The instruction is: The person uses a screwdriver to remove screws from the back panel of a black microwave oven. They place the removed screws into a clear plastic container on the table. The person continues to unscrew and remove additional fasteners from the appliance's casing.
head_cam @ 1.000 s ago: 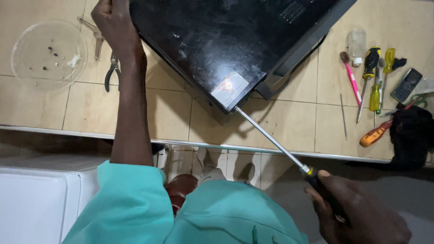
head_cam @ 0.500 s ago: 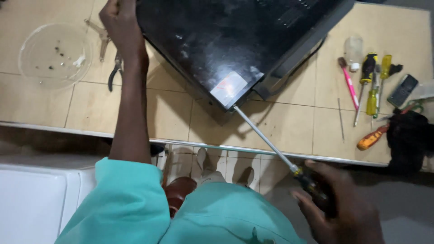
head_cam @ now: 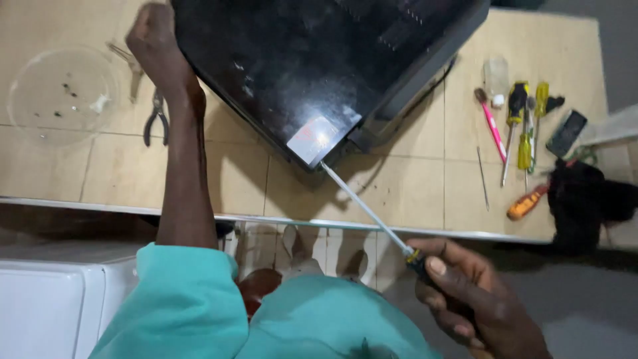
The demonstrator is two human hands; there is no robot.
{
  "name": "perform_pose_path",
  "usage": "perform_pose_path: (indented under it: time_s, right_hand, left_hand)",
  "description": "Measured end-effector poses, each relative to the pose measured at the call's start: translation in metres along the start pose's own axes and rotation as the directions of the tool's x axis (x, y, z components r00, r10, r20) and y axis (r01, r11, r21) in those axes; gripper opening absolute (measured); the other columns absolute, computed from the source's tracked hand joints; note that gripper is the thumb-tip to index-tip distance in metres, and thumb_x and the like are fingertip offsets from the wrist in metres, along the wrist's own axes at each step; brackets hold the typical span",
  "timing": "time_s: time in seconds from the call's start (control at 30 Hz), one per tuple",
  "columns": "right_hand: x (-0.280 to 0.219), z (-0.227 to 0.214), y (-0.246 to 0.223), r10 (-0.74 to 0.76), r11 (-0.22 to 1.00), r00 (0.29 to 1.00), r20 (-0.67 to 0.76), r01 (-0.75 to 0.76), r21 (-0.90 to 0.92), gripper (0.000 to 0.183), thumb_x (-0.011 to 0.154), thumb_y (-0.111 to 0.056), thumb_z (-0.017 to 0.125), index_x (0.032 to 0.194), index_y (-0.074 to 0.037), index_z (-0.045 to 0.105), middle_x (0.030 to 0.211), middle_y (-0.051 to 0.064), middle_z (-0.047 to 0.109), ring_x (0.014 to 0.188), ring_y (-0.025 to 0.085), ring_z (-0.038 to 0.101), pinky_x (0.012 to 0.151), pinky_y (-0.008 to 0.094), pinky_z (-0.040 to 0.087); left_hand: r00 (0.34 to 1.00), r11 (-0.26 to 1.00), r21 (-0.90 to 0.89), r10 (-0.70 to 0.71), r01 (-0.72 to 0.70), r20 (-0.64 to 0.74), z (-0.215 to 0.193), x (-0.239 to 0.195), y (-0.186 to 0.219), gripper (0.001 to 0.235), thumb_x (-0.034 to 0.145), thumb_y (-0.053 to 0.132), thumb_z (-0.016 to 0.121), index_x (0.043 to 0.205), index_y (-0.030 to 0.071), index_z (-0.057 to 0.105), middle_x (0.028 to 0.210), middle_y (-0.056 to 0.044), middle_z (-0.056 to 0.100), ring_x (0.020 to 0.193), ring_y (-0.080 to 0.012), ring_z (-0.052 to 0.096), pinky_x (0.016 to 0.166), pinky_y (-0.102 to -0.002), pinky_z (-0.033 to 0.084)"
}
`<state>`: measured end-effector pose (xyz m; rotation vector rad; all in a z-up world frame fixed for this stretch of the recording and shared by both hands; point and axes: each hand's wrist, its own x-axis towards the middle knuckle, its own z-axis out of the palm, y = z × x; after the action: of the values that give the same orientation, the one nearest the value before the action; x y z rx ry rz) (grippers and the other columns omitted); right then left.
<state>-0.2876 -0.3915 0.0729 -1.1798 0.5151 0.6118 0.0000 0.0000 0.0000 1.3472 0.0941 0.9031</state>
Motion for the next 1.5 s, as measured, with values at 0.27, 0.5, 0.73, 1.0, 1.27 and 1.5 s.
perform_pose_path:
  time_s: [0.27, 0.5, 0.73, 1.0, 1.27, 1.5]
  right_hand:
    - [-0.033, 0.029, -0.01, -0.264, 0.789, 0.948, -0.18, 0.105, -0.605, 0.048, 0.073, -0.011, 0.074, 0.12, -0.015, 0.077, 0.094, 0.007, 0.092, 0.093, 0.011, 0.085, 0.09, 0.025, 0.06]
    - [-0.03, 0.012, -0.003, -0.754, -0.353, 0.382, 0.534, 0.451, -0.82, 0.036, 0.097, -0.012, 0.065, 0.132, -0.006, 0.066, 0.126, 0.012, 0.072, 0.087, 0.027, 0.068, 0.085, 0.035, 0.054]
    - [-0.027, 0.009, -0.011, -0.666, -0.568, 0.479, 0.571, 0.17, -0.805, 0.046, 0.101, -0.028, 0.059, 0.148, -0.026, 0.059, 0.072, -0.002, 0.046, 0.051, 0.017, 0.05, 0.047, 0.035, 0.043]
    - [-0.028, 0.016, 0.013, -0.659, -0.476, 0.618, 0.428, 0.097, -0.874, 0.058, 0.096, -0.031, 0.053, 0.154, -0.036, 0.049, 0.073, -0.003, 0.043, 0.034, 0.025, 0.042, 0.035, 0.042, 0.04]
    - [-0.025, 0.019, -0.027, -0.636, 0.013, 0.673, 0.377, 0.498, -0.867, 0.049, 0.088, -0.023, 0.067, 0.136, -0.018, 0.068, 0.115, 0.002, 0.083, 0.08, 0.004, 0.08, 0.068, 0.024, 0.057]
    - [-0.019, 0.017, -0.049, -0.164, 0.834, 0.983, -0.077, 0.096, -0.544, 0.053, 0.09, -0.018, 0.065, 0.138, -0.013, 0.086, 0.053, 0.007, 0.037, 0.045, 0.017, 0.028, 0.042, 0.033, 0.018]
  left_hand:
    - [0.998, 0.985, 0.171, -0.023, 0.012, 0.062, -0.002, 0.007, 0.01, 0.032, 0.095, 0.024, 0.062, 0.092, 0.005, 0.087, 0.067, 0.006, 0.053, 0.064, -0.0081, 0.044, 0.057, -0.031, 0.032]
    - [0.993, 0.99, 0.121, -0.082, 0.072, 0.085, 0.007, 0.001, 0.024, 0.031, 0.093, 0.023, 0.061, 0.091, 0.003, 0.084, 0.079, 0.002, 0.068, 0.075, -0.0095, 0.059, 0.065, -0.028, 0.046]
    - [0.99, 0.95, 0.282, 0.124, -0.138, 0.065, -0.002, 0.016, -0.02, 0.03, 0.093, 0.021, 0.056, 0.091, 0.01, 0.084, 0.083, -0.002, 0.075, 0.079, -0.0139, 0.067, 0.068, -0.031, 0.051]
    - [0.994, 0.991, -0.115, -0.083, 0.075, -0.067, 0.004, 0.004, -0.006, 0.038, 0.092, 0.013, 0.065, 0.07, 0.018, 0.035, 0.069, 0.005, 0.023, 0.066, -0.0095, 0.02, 0.06, -0.035, 0.019]
    - [1.0, 0.995, -0.095, -0.01, 0.01, -0.003, -0.002, -0.001, -0.012, 0.044, 0.099, 0.027, 0.068, 0.071, 0.019, 0.035, 0.063, 0.008, 0.019, 0.063, -0.0072, 0.012, 0.06, -0.036, 0.016]
    - [0.99, 0.989, -0.105, -0.112, 0.103, -0.09, 0.002, 0.003, -0.014, 0.04, 0.095, 0.02, 0.068, 0.071, 0.019, 0.036, 0.063, 0.008, 0.023, 0.064, -0.0073, 0.016, 0.057, -0.035, 0.018]
